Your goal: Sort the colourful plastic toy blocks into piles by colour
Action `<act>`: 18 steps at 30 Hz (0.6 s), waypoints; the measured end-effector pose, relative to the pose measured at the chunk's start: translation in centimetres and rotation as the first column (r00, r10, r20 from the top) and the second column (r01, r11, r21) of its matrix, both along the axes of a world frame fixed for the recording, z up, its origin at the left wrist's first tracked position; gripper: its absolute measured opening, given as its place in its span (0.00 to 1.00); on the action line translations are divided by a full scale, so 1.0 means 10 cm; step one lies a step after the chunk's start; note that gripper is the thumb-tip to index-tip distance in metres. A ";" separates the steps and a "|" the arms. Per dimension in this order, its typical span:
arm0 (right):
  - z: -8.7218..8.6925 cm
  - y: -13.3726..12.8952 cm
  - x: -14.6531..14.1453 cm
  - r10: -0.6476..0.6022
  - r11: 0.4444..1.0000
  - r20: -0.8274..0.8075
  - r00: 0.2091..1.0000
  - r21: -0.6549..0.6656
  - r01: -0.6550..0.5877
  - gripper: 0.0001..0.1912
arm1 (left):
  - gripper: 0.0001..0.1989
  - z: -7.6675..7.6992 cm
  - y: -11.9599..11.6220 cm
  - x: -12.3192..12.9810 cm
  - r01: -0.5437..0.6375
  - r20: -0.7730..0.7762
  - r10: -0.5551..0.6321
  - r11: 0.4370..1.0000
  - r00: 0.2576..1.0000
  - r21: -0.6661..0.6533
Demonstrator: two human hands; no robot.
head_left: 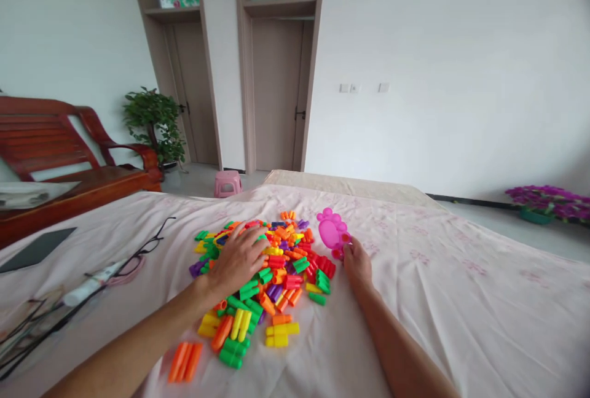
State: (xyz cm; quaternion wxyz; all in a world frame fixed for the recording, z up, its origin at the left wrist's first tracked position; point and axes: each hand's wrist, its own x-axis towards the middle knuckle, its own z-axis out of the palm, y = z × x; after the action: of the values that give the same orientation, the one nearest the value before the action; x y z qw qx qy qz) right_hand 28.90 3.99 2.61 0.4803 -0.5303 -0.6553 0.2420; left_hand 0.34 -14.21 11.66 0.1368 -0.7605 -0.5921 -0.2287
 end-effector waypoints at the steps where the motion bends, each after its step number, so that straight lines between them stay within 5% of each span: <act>1: 0.00 0.00 0.00 0.006 1.000 0.001 1.000 -0.001 -0.006 0.25 | 0.12 -0.01 -0.01 -0.16 -0.038 0.102 0.036 0.999 0.994 0.016; 6: 0.01 0.01 -0.02 0.024 0.999 -0.060 0.998 -0.028 -0.026 0.25 | 0.16 -0.18 -0.01 -0.91 -0.141 0.588 0.174 0.985 0.790 -0.101; 13: 0.04 0.01 -0.03 0.025 0.998 -0.080 0.996 -0.062 -0.030 0.26 | 0.25 -0.52 0.12 -1.69 -0.221 0.722 0.299 0.954 0.624 -0.204; 18: 0.06 -0.01 -0.04 0.021 0.997 -0.079 0.997 -0.077 -0.028 0.26 | 0.31 -0.67 0.32 -1.86 -0.192 0.771 0.348 0.937 0.533 -0.291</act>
State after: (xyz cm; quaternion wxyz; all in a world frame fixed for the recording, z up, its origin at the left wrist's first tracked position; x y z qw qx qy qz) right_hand 28.49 3.94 3.22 0.4813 -0.5309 -0.6325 0.2940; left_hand -18.27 -11.01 5.00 -0.1815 -0.4779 -0.7158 -0.4757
